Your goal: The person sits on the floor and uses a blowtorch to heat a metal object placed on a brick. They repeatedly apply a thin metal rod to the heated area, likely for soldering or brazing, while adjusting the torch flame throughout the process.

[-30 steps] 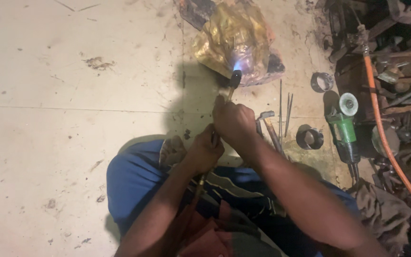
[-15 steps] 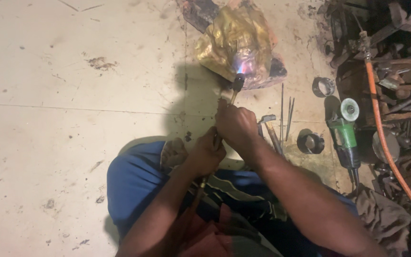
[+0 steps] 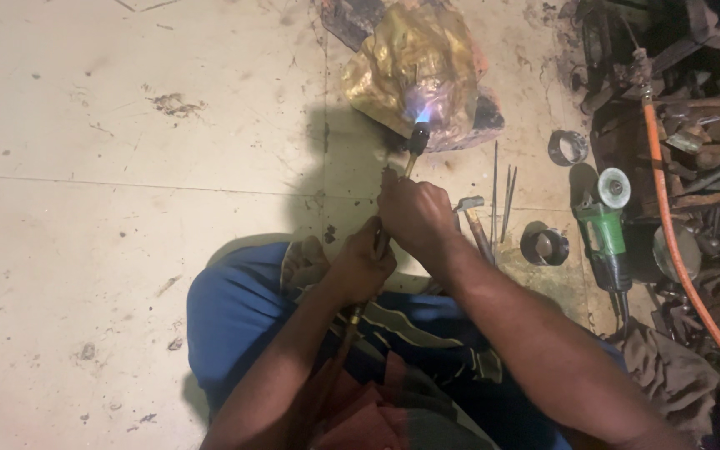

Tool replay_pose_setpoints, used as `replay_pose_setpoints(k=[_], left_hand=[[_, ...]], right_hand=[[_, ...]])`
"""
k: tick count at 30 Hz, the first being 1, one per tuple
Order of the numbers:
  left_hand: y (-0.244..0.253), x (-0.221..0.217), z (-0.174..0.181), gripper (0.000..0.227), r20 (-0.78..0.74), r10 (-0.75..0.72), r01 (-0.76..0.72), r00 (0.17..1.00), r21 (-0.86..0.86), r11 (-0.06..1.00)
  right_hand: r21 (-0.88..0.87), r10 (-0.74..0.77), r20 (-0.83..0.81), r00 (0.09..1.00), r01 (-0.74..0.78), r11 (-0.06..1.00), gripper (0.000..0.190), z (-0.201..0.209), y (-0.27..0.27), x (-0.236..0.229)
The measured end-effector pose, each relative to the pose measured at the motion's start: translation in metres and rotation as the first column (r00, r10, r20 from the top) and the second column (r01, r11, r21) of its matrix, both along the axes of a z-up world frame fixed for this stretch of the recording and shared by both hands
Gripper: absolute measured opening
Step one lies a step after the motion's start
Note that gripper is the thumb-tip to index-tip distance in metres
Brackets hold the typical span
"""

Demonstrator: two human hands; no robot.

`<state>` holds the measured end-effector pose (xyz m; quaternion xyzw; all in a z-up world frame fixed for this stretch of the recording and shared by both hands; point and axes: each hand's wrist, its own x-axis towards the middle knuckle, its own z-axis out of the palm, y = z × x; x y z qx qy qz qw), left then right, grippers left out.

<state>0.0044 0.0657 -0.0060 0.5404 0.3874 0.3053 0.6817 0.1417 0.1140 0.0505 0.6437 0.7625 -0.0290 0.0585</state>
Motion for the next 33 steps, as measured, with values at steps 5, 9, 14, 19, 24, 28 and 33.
replay_pose_setpoints(k=[5,9,14,19,24,28,33], left_hand=[[0.001,0.000,0.004,0.050,-0.032,0.000,-0.001,0.999,-0.038,0.999],[0.001,0.000,0.002,0.054,-0.001,0.012,-0.012,1.000,0.004,1.000],[0.001,0.004,-0.017,0.043,-0.004,0.033,-0.033,0.999,0.020,0.999],[0.002,0.012,-0.032,0.037,0.039,0.141,-0.147,0.989,0.328,0.933],[0.000,0.007,-0.021,0.038,-0.036,0.065,-0.062,0.997,0.072,0.995],[0.002,0.004,-0.010,0.034,-0.029,0.022,-0.021,0.999,0.019,1.000],[0.003,0.001,-0.003,0.037,0.023,0.001,-0.002,1.000,0.039,0.999]], right_hand=[[-0.025,0.053,0.066,0.996,-0.051,0.998,0.025,0.006,0.000,0.000],[-0.076,-0.029,0.019,0.999,0.031,0.997,0.024,0.019,-0.001,-0.010],[0.104,-0.129,-0.151,0.980,0.146,0.984,0.031,0.033,-0.013,-0.022],[0.012,-0.233,-0.180,0.955,0.239,0.971,0.033,0.031,-0.019,-0.019],[0.102,-0.165,-0.239,0.957,0.194,0.976,0.029,0.018,-0.020,-0.014],[0.109,-0.172,-0.258,0.951,0.205,0.973,0.027,0.011,-0.019,-0.008],[0.113,-0.147,-0.254,0.956,0.180,0.977,0.027,0.012,-0.020,-0.006]])
